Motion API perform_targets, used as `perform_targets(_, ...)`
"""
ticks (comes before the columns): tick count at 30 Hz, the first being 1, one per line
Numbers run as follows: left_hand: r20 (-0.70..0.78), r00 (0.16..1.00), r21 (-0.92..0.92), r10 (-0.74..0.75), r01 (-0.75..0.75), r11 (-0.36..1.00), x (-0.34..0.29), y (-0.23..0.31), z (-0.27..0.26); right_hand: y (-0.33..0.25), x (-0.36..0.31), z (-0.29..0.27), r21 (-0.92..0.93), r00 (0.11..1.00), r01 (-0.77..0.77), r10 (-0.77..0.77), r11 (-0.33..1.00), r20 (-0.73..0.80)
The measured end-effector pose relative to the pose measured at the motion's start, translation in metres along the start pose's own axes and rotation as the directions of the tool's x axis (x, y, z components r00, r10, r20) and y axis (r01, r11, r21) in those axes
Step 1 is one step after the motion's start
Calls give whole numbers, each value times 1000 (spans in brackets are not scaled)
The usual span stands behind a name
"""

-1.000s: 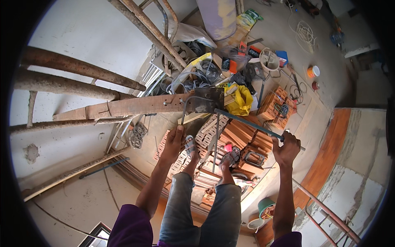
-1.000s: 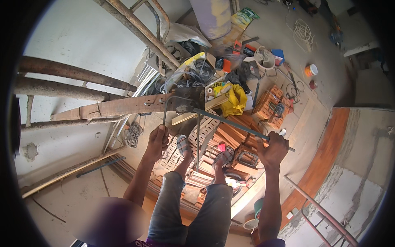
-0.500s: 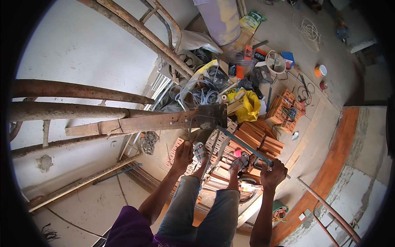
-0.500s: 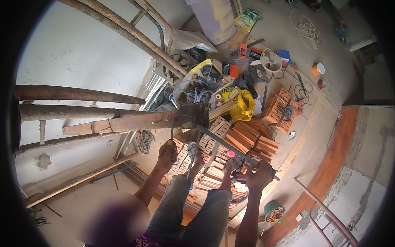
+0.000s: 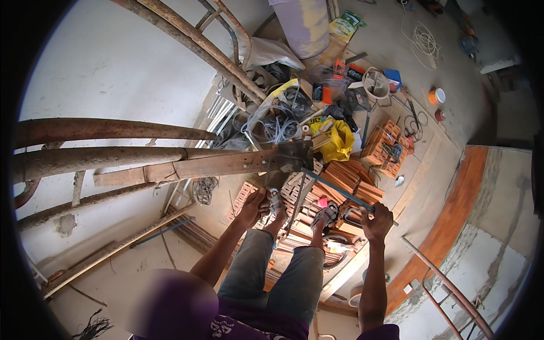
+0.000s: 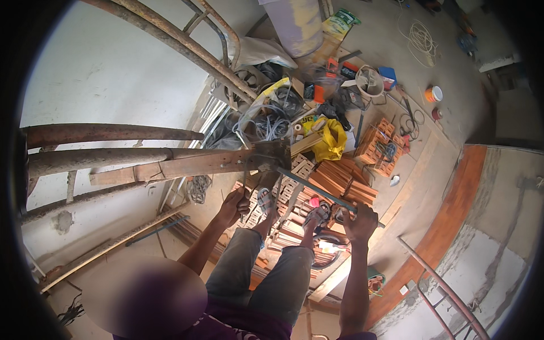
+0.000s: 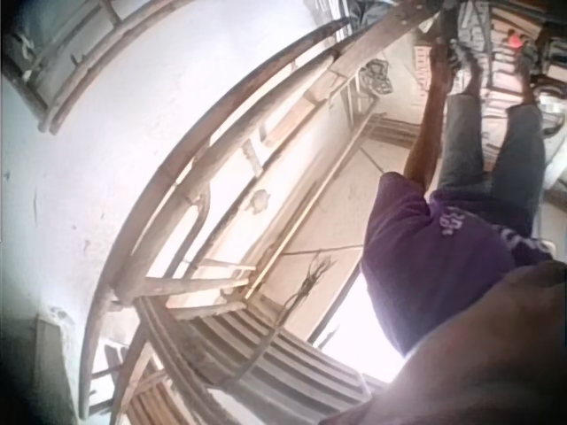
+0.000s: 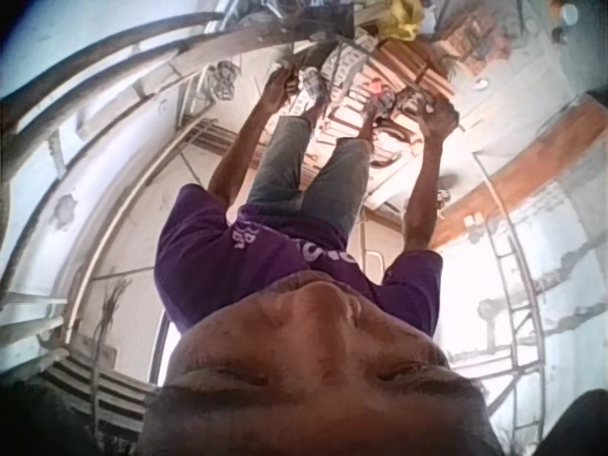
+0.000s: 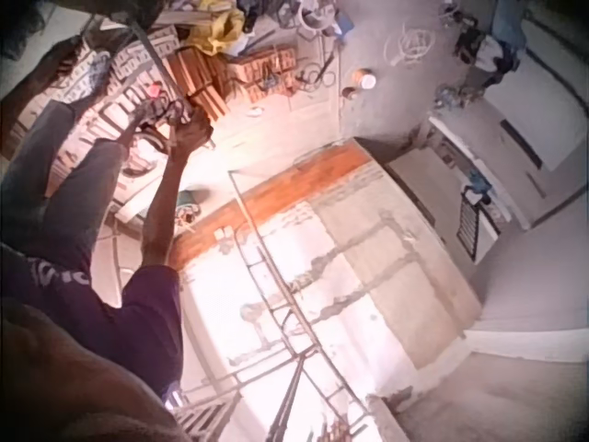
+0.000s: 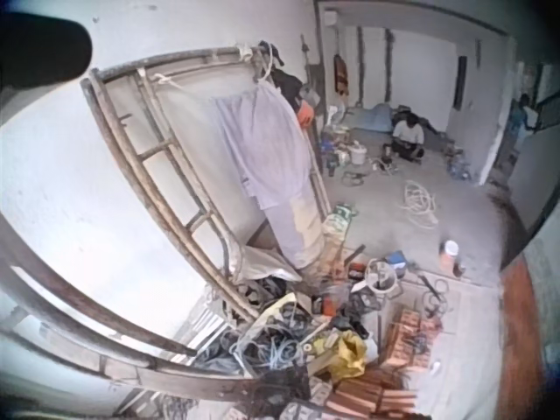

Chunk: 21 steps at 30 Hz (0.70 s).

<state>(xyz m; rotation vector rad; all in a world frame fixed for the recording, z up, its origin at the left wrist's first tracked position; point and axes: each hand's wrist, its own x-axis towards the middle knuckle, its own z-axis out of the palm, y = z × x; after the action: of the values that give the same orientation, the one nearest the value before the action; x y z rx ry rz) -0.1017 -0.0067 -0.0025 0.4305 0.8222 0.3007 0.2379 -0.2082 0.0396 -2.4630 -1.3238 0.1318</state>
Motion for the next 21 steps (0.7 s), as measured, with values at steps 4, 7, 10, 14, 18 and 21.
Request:
perform_targets(4, -54, 998, 8, 10, -9, 1000, -2, 0, 5, 11, -1, 4, 30, 999, 12, -13, 999, 49)
perform_targets(7, -59, 998, -4, 5, -5, 1000, -5, 1, 8, 31, 4, -3, 5, 995, -23, 22, 1000, 102)
perform_targets(10, -79, 997, -58, 11, -16, 998, -5, 3, 10, 30, 7, 1, 531, 962, -271, 215, 803, 166)
perform_targets(14, -75, 997, -155, 17, -29, 988, -15, 7, 30, -12, -28, 42, 786, 891, -449, 282, 425, 356)
perform_targets(18, -147, 989, -231, -30, -5, 973, -33, 18, 62, -71, -84, 74, 758, 844, -531, 151, 379, 515)
perform_targets(21, -180, 984, -268, -4, -45, 962, -50, 15, 78, -96, -115, 80, 797, 862, -470, 0, 379, 508)
